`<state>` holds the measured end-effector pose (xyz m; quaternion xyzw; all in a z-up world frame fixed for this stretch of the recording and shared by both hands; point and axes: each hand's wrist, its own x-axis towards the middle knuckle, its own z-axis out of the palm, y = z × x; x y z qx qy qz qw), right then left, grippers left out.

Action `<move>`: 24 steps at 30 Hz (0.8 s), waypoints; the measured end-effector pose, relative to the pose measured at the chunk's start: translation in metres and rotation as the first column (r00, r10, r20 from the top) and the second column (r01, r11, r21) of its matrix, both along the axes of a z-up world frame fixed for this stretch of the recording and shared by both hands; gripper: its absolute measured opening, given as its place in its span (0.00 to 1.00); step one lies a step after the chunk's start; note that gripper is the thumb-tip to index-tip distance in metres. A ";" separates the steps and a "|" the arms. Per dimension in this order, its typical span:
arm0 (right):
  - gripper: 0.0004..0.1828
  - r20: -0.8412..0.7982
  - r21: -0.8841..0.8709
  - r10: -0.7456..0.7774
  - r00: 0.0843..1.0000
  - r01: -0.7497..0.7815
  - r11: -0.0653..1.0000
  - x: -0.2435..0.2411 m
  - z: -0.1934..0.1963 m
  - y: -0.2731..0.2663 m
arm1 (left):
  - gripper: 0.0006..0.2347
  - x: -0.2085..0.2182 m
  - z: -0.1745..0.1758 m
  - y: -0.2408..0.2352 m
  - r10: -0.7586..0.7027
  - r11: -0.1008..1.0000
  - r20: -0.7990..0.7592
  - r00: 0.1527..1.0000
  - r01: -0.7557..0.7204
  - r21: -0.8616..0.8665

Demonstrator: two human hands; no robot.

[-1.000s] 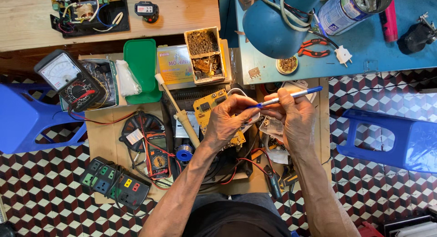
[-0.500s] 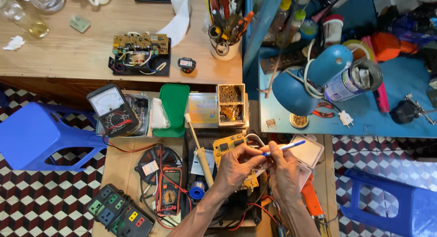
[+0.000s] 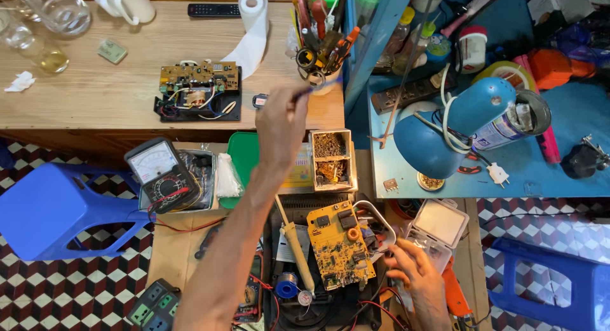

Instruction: The person works at a cluttered electronics workbench, handling a circuit board and small components. They open a small plastic container, remove a component, and manipulate it with their hands before placing it back. The person then picks up the circuit board and appears to prepare to install the component.

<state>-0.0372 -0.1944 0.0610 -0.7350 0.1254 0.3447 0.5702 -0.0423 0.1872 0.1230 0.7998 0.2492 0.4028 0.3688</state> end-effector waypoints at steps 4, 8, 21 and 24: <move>0.28 -0.045 -0.158 -0.056 0.997 0.048 0.986 -0.015 -0.054 -0.068 | 0.07 0.091 -0.015 0.067 -0.037 0.927 0.010 0.999 0.030 0.374; 0.25 -0.135 -0.263 -0.110 0.985 0.072 0.962 -0.035 -0.093 -0.087 | 0.03 0.155 -0.041 0.096 0.047 0.895 -0.356 0.933 0.119 0.431; 0.22 -0.075 -0.231 -0.194 0.978 0.172 0.958 -0.067 -0.081 -0.094 | 0.07 0.219 -0.122 0.115 0.161 0.860 -0.589 0.792 0.181 0.477; 0.21 -0.061 -0.187 -0.174 0.983 0.160 0.969 -0.060 -0.056 -0.085 | 0.09 0.203 -0.111 0.106 0.146 0.836 -0.523 0.840 0.178 0.519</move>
